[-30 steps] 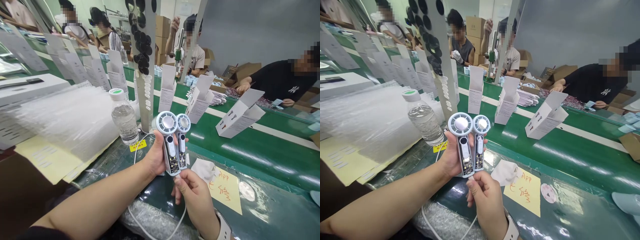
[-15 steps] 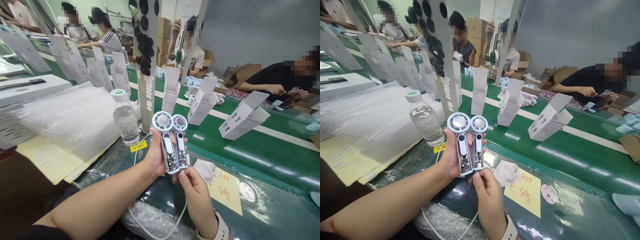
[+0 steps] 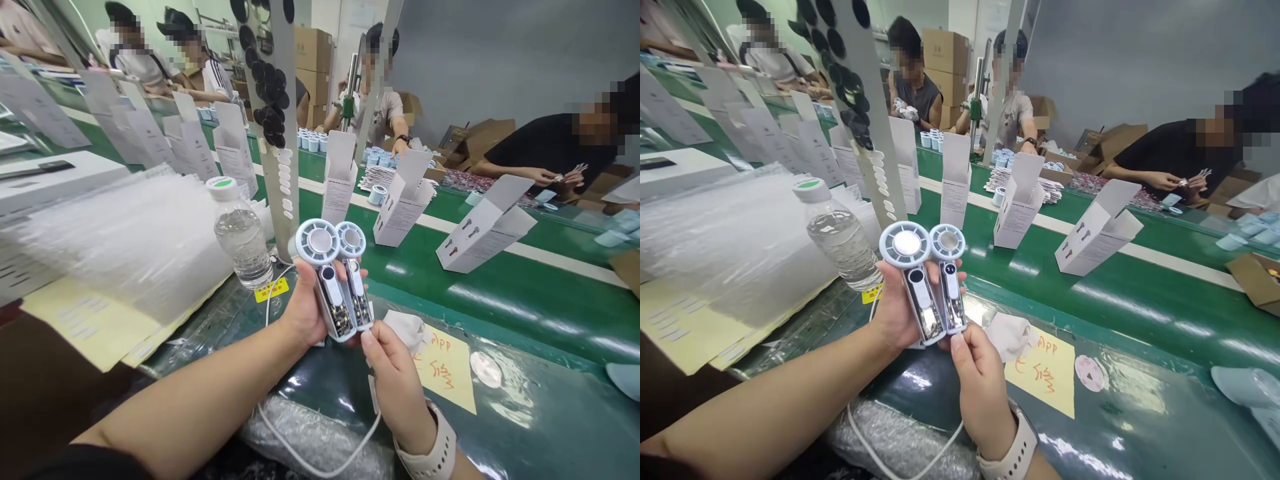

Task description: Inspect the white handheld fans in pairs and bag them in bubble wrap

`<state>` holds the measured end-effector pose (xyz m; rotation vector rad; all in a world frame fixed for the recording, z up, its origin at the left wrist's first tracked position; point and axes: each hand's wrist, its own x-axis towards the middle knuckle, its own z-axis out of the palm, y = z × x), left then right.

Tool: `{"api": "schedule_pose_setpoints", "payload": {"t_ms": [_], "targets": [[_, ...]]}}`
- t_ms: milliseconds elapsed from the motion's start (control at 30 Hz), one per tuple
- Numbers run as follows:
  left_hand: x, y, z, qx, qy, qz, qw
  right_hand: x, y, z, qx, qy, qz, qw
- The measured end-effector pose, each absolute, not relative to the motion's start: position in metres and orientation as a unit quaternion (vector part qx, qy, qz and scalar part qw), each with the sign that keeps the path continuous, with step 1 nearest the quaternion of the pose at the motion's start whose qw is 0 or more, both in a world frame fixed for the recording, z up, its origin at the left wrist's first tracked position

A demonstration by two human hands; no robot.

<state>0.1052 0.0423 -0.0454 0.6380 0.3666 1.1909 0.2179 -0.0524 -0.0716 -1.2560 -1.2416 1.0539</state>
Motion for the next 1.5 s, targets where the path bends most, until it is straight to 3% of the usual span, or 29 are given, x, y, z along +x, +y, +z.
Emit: {"api": "schedule_pose_setpoints", "payload": {"t_ms": [200, 300, 400, 500, 633, 733, 867, 1000, 1200, 1400, 1500], "targets": [[0.099, 0.055, -0.043, 0.259, 0.198, 0.587, 0.742, 0.241, -0.043, -0.072, -0.582, -0.642, 0.266, 0.422], [0.099, 0.049, -0.046, 0.262, 0.187, 0.521, 0.791, 0.282, -0.024, -0.083, -0.677, -0.608, 0.124, 0.396], [0.102, 0.040, -0.052, 0.258, 0.161, 0.432, 0.849, 0.315, -0.014, -0.087, -0.723, -0.595, 0.079, 0.341], [0.108, 0.032, -0.061, 0.244, 0.160, 0.368, 0.883, 0.319, -0.017, -0.078, -0.707, -0.584, 0.061, 0.394], [0.116, 0.022, -0.073, 0.235, 0.175, 0.270, 0.917, 0.302, -0.026, -0.063, -0.565, -0.559, 0.207, 0.570], [0.120, 0.014, -0.075, 0.248, 0.162, 0.209, 0.932, 0.296, -0.026, -0.061, -0.480, -0.491, 0.402, 0.606], [0.119, 0.008, -0.072, 0.275, 0.140, 0.193, 0.931, 0.301, -0.024, -0.059, -0.406, -0.397, 0.592, 0.572], [0.116, 0.005, -0.071, 0.293, 0.144, 0.149, 0.934, 0.307, -0.025, -0.051, -0.364, -0.405, 0.689, 0.479], [0.116, 0.003, -0.076, 0.280, 0.156, 0.164, 0.933, 0.292, -0.025, -0.053, -0.377, -0.425, 0.651, 0.505], [0.116, 0.007, -0.076, 0.245, 0.145, 0.194, 0.939, 0.277, -0.018, -0.063, -0.495, -0.428, 0.508, 0.560], [0.115, 0.012, -0.073, 0.224, 0.144, 0.191, 0.945, 0.284, -0.015, -0.065, -0.543, -0.449, 0.452, 0.547]]}}
